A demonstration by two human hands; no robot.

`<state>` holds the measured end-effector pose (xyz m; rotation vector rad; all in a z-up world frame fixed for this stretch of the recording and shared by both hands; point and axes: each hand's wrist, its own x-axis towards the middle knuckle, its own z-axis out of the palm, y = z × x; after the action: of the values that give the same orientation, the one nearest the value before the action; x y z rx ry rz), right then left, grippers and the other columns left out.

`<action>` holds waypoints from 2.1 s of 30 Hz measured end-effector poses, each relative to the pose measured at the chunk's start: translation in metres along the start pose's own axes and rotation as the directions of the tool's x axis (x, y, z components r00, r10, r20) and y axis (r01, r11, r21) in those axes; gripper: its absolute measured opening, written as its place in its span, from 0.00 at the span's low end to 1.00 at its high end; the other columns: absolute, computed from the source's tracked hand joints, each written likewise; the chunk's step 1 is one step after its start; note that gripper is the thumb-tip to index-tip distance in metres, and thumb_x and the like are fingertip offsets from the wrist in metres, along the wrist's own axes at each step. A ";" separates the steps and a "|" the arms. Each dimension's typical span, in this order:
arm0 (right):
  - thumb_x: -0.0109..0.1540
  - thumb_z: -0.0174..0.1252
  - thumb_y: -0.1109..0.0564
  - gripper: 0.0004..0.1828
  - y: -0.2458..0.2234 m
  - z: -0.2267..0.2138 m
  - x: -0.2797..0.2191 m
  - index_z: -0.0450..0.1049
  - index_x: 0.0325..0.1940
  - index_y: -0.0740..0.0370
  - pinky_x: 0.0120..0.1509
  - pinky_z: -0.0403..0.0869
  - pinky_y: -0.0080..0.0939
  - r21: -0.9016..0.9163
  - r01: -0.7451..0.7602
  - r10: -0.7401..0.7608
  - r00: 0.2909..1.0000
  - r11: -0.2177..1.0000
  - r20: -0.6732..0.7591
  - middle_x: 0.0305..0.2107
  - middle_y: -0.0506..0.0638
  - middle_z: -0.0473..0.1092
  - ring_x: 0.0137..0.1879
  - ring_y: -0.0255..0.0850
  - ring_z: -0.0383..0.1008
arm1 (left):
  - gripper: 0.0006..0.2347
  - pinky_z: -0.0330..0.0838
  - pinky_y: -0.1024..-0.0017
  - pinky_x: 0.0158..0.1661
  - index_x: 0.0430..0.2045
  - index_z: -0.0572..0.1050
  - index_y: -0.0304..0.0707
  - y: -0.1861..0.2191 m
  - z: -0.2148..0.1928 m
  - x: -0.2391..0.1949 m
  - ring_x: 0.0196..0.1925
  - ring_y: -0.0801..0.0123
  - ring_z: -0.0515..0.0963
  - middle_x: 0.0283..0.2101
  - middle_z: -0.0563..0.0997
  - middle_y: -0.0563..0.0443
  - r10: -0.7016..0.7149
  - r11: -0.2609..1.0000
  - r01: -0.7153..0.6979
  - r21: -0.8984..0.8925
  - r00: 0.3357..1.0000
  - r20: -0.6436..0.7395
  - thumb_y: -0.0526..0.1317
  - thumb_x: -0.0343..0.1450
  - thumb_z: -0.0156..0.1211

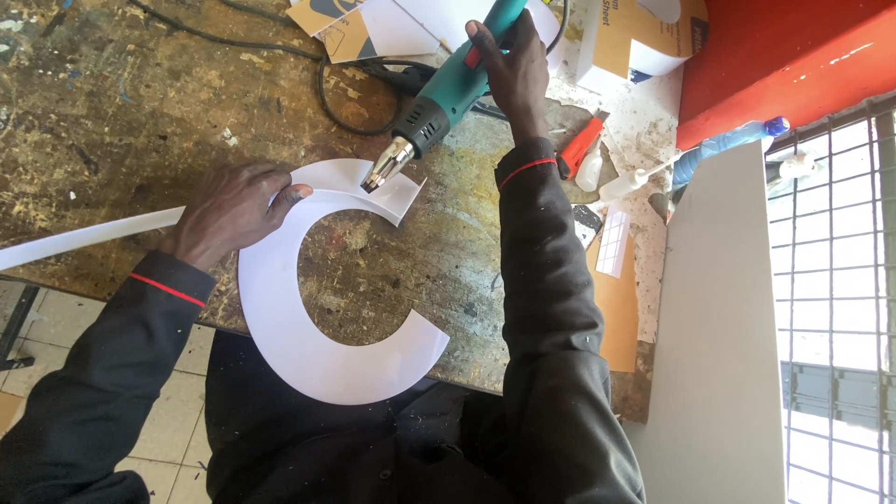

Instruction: Fabricating a 3D letter by heating a plastic strip with a heat gun, bending it to the letter's contour, and gluing it in place.

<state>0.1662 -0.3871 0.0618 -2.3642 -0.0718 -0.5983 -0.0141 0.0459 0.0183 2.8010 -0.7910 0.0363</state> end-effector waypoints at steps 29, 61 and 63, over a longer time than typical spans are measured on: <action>0.63 0.53 0.13 0.45 0.004 0.006 -0.009 0.63 0.54 0.55 0.37 0.77 0.47 0.038 -0.107 0.108 0.994 0.994 -0.016 0.34 0.49 0.75 0.37 0.41 0.77 | 0.23 0.78 0.54 0.35 0.43 0.81 0.37 0.016 0.001 -0.021 0.35 0.53 0.84 0.41 0.86 0.44 -0.137 0.988 0.133 0.080 0.989 0.051 0.56 0.89 0.45; 0.60 0.64 0.36 0.43 -0.039 -0.032 -0.022 0.75 0.71 0.67 0.56 0.93 0.62 0.856 -0.358 0.759 0.648 0.372 -0.059 0.58 0.69 0.81 0.59 0.61 0.88 | 0.33 0.71 0.54 0.52 0.65 0.73 0.47 0.029 0.033 -0.060 0.53 0.52 0.82 0.57 0.83 0.46 -0.195 0.956 0.230 0.180 0.962 -0.193 0.71 0.74 0.61; 0.60 0.68 0.39 0.36 -0.040 -0.024 -0.024 0.71 0.60 0.70 0.52 0.93 0.57 0.937 -0.232 0.858 0.501 0.261 -0.115 0.52 0.63 0.75 0.58 0.53 0.83 | 0.33 0.72 0.51 0.54 0.66 0.73 0.48 0.030 0.031 -0.059 0.55 0.50 0.83 0.57 0.83 0.45 -0.210 0.960 0.234 0.152 0.964 -0.163 0.68 0.73 0.64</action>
<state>0.1265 -0.3689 0.0915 -0.9278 0.7041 -0.6965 -0.0812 0.0444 -0.0108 2.9874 -0.4547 0.2789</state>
